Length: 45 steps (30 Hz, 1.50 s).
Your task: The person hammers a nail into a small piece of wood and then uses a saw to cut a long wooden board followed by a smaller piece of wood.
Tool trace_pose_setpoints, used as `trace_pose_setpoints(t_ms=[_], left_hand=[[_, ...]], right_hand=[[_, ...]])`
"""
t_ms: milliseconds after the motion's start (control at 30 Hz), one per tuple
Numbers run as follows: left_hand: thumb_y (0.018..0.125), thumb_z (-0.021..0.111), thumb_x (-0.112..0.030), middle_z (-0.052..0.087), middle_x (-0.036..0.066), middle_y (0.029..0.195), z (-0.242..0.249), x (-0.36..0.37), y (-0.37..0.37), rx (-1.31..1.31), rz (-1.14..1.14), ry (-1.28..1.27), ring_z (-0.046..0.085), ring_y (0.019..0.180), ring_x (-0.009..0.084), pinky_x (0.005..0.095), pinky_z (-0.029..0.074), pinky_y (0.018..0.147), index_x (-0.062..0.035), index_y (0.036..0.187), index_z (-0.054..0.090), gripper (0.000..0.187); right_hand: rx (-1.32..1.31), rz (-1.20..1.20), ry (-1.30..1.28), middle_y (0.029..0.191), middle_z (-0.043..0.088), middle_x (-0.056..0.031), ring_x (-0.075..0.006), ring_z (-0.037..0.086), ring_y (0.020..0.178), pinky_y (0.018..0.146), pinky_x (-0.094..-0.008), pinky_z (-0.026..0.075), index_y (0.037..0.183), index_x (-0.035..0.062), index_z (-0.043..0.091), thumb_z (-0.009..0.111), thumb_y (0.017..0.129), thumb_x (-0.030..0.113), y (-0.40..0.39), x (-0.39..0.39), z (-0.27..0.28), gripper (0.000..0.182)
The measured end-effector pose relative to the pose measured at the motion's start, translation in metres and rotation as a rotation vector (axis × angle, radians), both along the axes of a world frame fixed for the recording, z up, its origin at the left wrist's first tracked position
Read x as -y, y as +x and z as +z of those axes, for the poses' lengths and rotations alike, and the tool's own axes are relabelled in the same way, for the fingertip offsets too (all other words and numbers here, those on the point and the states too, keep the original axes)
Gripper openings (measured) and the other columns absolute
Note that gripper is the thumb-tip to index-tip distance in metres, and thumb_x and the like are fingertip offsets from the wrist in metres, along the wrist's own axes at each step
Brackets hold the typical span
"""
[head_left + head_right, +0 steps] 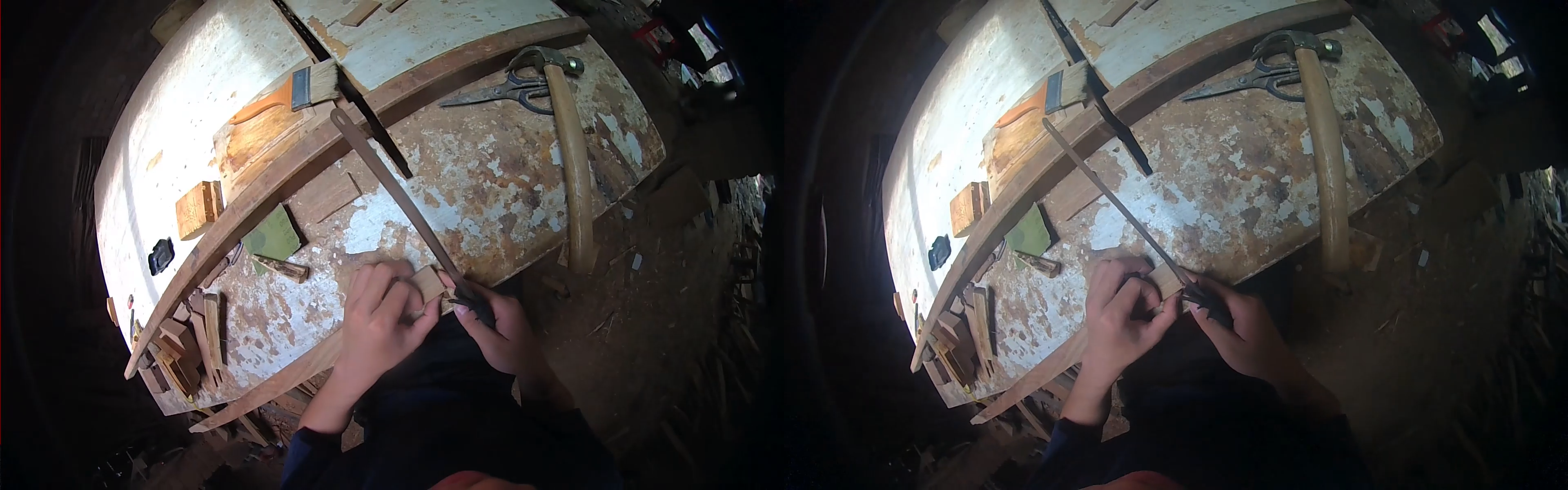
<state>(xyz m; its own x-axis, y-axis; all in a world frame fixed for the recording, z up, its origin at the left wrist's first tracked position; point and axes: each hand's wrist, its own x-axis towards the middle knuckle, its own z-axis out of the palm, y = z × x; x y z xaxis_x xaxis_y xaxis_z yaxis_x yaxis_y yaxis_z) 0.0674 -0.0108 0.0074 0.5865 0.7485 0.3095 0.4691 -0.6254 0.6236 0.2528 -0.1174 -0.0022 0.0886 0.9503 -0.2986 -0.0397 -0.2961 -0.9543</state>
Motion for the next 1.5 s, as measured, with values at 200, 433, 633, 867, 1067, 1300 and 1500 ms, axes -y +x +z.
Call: trace_pose_setpoints(t_ms=[200,433,633,867,1067,1300,1500], left_hand=[[0.074,0.090,-0.008,0.068,0.010,0.103,-0.001,0.000,-0.003,0.062,-0.011,-0.009,0.065,0.092,0.0315,0.0416,0.052,0.081,-0.0074,0.075,0.061,0.029],[0.076,0.091,-0.011,0.070,0.008,0.100,-0.004,0.002,-0.006,0.100,0.018,0.042,0.068,0.094,0.0286,0.0402,0.053,0.083,-0.0058,0.092,0.070,0.027],[0.072,0.095,-0.012,0.075,0.009,0.096,-0.001,0.001,-0.008,0.135,0.042,0.078,0.072,0.087,0.0283,0.0383,0.055,0.077,-0.0042,0.097,0.076,0.032],[0.078,0.090,-0.012,0.075,0.008,0.103,-0.003,0.003,-0.012,0.133,0.018,0.073,0.070,0.093,0.0277,0.0391,0.056,0.082,-0.0029,0.105,0.077,0.032],[0.076,0.090,-0.012,0.076,0.008,0.104,-0.002,0.003,-0.012,0.124,0.009,0.089,0.070,0.094,0.0282,0.0397,0.056,0.082,-0.0026,0.108,0.078,0.035],[0.075,0.091,-0.012,0.078,0.007,0.104,-0.004,0.001,-0.013,0.111,0.010,0.064,0.072,0.095,0.0279,0.0391,0.057,0.082,-0.0037,0.107,0.079,0.035],[0.076,0.091,-0.013,0.078,0.008,0.106,-0.005,0.002,-0.013,0.114,0.013,0.081,0.071,0.094,0.0270,0.0390,0.057,0.081,-0.0036,0.104,0.079,0.032]], right_hand=[[-0.067,-0.046,-0.089,0.117,0.078,-0.0146,-0.0133,0.070,0.109,0.096,-0.0315,0.055,0.143,-0.0042,0.063,0.064,0.104,0.006,-0.005,-0.001,-0.002,0.040],[0.127,-0.003,-0.034,0.120,0.078,-0.0176,-0.0156,0.072,0.112,0.097,-0.0322,0.055,0.144,-0.0031,0.064,0.065,0.104,0.006,-0.006,-0.001,-0.003,0.041],[0.201,0.012,-0.027,0.130,0.077,-0.0202,-0.0169,0.072,0.121,0.101,-0.0323,0.055,0.149,0.0001,0.063,0.066,0.102,0.003,-0.011,-0.006,0.010,0.047],[0.282,-0.001,0.004,0.130,0.076,-0.0221,-0.0213,0.073,0.123,0.102,-0.0332,0.056,0.148,0.0008,0.063,0.067,0.099,0.002,-0.017,-0.002,0.006,0.049],[0.299,-0.051,0.080,0.121,0.079,-0.0221,-0.0225,0.077,0.113,0.094,-0.0343,0.059,0.144,0.0000,0.067,0.069,0.098,0.005,-0.019,0.001,-0.001,0.046],[0.264,-0.169,0.002,0.109,0.080,-0.0148,-0.0167,0.075,0.103,0.088,-0.0317,0.055,0.136,-0.0027,0.070,0.069,0.099,0.009,-0.029,0.012,-0.014,0.039],[0.348,-0.189,0.128,0.106,0.082,-0.0181,-0.0110,0.076,0.092,0.077,-0.0296,0.057,0.135,-0.0012,0.072,0.069,0.099,0.007,-0.030,0.009,-0.019,0.037]])
